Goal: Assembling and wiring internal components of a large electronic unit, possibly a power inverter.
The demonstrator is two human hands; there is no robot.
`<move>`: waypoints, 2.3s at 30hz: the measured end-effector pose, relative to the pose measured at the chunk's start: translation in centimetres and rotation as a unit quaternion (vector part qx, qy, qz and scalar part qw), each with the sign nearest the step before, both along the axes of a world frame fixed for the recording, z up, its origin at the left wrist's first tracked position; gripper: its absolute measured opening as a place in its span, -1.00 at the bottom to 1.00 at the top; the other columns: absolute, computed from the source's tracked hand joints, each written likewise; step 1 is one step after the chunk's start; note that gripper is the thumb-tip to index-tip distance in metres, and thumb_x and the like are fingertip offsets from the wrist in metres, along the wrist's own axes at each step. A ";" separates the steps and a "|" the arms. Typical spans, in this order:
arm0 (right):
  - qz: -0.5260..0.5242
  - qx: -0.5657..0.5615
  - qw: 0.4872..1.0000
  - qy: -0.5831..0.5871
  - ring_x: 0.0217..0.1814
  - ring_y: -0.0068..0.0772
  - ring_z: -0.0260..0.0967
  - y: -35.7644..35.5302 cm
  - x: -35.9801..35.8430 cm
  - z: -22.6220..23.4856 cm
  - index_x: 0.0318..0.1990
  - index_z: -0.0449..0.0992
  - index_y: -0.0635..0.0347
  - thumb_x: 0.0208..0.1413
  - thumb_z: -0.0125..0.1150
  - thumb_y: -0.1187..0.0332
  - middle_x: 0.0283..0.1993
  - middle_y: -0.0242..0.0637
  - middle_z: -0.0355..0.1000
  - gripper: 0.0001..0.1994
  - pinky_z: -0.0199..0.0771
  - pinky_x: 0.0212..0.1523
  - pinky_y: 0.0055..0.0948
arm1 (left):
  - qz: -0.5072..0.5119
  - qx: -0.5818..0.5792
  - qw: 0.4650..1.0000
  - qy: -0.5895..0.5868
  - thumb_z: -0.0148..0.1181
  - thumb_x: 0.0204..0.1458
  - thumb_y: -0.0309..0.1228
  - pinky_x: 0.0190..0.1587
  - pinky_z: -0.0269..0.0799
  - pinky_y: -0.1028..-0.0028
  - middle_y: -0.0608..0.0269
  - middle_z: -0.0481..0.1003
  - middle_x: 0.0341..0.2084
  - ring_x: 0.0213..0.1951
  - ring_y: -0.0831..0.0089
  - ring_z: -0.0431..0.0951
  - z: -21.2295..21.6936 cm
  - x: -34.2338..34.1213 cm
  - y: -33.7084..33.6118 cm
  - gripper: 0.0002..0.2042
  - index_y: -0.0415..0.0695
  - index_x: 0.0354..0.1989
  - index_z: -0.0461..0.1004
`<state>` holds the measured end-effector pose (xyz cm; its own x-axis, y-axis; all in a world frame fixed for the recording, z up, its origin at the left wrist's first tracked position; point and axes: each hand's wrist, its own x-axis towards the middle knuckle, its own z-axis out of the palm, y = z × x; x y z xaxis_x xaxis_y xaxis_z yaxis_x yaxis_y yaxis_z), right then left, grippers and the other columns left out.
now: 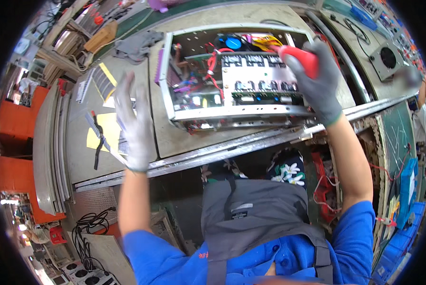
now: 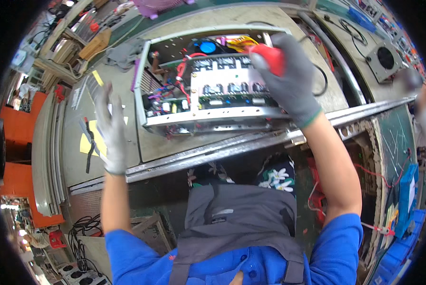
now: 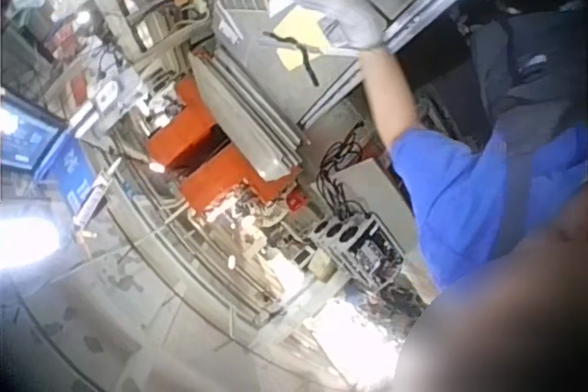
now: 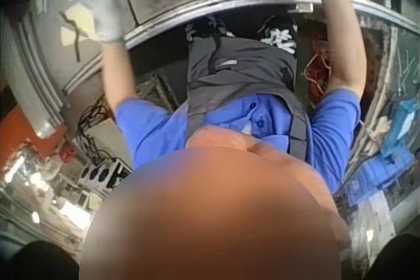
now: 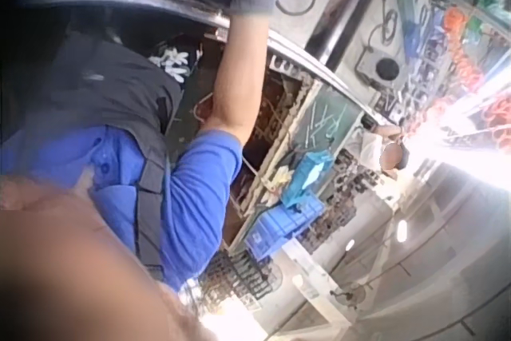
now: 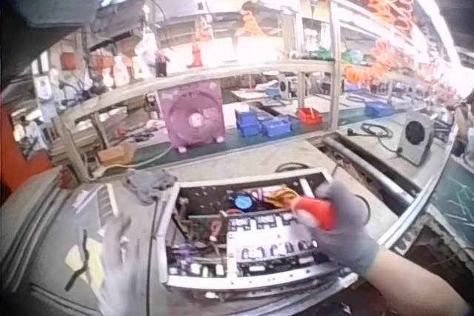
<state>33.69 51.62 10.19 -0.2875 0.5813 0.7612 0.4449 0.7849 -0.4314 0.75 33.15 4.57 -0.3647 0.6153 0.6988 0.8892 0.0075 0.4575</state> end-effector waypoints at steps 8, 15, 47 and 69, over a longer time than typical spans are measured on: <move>0.224 -0.132 0.961 0.098 -0.28 -0.48 0.30 -7.6 -0.5 1.8 -0.22 0.38 0.24 -0.07 0.51 0.37 -0.32 -0.34 0.31 -0.63 0.35 -0.24 -0.46 | 0.091 0.059 0.994 -0.009 0.06 0.20 -0.51 0.36 0.18 0.00 -0.28 0.28 0.30 0.34 -0.19 0.28 -9.6 7.0 -6.9 -0.53 -0.28 0.31 0.31; 0.260 -0.133 0.956 0.018 -0.46 -0.28 0.40 -9.2 -6.2 3.2 -0.30 0.42 0.24 -0.03 0.51 0.31 -0.43 -0.20 0.37 -0.67 0.44 -0.38 -0.38 | 0.084 0.064 0.983 -0.153 0.08 0.15 -0.52 0.37 0.15 -0.03 -0.30 0.26 0.30 0.35 -0.21 0.24 -11.3 5.9 -7.0 -0.52 -0.28 0.28 0.33; 0.267 -0.166 0.948 0.042 -0.47 -0.23 0.42 -8.3 -6.7 1.0 -0.27 0.44 0.25 0.00 0.48 0.28 -0.44 -0.20 0.39 -0.67 0.46 -0.37 -0.35 | 0.106 0.001 0.991 -0.085 0.10 0.15 -0.54 0.34 0.21 0.01 -0.24 0.28 0.31 0.34 -0.15 0.27 -10.8 6.6 -6.8 -0.50 -0.21 0.32 0.33; 0.168 -0.147 0.974 -0.048 -0.34 -0.55 0.29 -7.3 -2.6 6.0 -0.36 0.40 0.26 -0.04 0.46 0.37 -0.40 -0.32 0.33 -0.72 0.35 -0.26 -0.50 | 0.111 0.012 0.988 -0.106 0.10 0.14 -0.53 0.36 0.16 0.00 -0.18 0.33 0.29 0.36 -0.12 0.24 -11.1 6.6 -7.1 -0.50 -0.20 0.31 0.35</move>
<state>31.14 44.34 16.17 -0.5599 0.6316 0.5363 0.2341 0.7415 -0.6288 7.30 26.03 -6.52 -0.6280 0.4879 0.6063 0.7515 0.1776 0.6354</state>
